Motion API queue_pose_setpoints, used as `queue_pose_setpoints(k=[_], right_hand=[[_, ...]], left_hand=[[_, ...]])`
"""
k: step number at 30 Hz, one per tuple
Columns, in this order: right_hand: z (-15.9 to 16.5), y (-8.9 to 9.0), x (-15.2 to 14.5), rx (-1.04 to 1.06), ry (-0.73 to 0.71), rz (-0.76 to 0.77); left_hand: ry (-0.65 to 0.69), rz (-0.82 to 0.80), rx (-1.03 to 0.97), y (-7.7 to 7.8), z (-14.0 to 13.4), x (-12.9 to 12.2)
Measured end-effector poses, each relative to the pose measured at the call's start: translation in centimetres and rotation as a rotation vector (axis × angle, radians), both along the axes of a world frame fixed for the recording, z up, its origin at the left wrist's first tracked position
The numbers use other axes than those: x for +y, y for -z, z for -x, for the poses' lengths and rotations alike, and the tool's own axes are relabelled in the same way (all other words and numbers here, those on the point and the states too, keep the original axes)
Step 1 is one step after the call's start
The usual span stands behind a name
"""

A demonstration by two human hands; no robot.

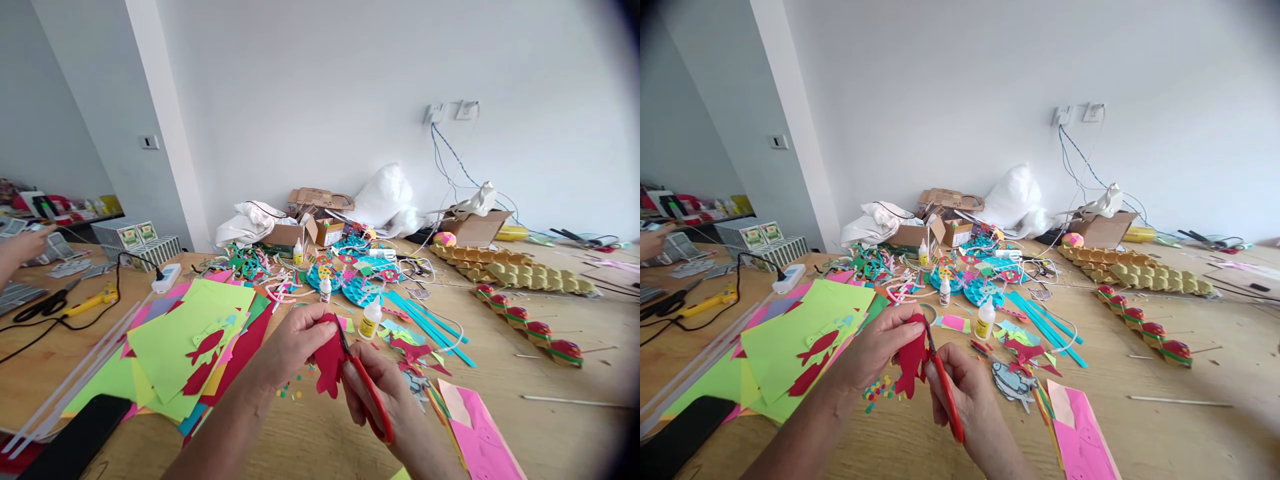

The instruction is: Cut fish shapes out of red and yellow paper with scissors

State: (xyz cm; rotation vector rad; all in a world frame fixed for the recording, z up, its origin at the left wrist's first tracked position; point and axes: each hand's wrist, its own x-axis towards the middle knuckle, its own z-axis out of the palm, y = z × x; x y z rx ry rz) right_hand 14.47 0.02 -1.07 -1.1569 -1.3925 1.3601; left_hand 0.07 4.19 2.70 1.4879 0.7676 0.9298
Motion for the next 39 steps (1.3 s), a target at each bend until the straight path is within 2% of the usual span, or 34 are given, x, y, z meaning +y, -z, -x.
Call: queue_pose_setpoints(k=[5,8,12,16,20,22,25,27,32,34,39], right_hand=[[0.1,-0.2,0.0,0.046,0.002,-0.014],[0.0,-0.7,0.0,0.034,0.004,-0.03],[-0.6,-0.9,0.6,-0.032,-0.068,-0.039],[-1.9,-1.1,1.4,-0.295,-0.148,-0.063],[-3.1,-1.0,0.3,-0.771,-0.095,-0.314],[-3.0,-0.6,-1.2,-0.984,-0.144,-0.318],[-1.7,0.6,-4.0,-1.168,-0.283,-0.25],[-0.3,1.6,-5.7,-1.2,-0.366,-0.196],[3.2,4.0,-8.8,-1.21,-0.59,-0.186],[4.2,5.0,-9.5,-1.246,-0.608,-0.219],[5.1,7.2,-10.5,-1.305,-0.485,-0.444]], left_hand=[[0.01,0.024,0.016,-0.3,0.4,-0.1],[-0.053,-0.005,-0.009,-0.5,0.9,-0.1],[-0.14,-0.036,-0.108,-0.9,1.1,0.1],[-0.149,-0.089,-0.132,-1.8,0.9,0.0],[-0.101,-0.16,-0.029,-2.0,0.8,-0.1],[-0.097,-0.185,0.06,-1.3,0.9,0.1],[-0.067,-0.158,0.195,0.6,1.0,0.5],[-0.052,-0.127,0.272,2.0,0.9,0.8],[-0.025,-0.027,0.316,5.0,0.9,1.0],[-0.025,-0.011,0.323,6.0,1.2,1.0],[-0.046,-0.002,0.326,8.6,2.3,1.1]])
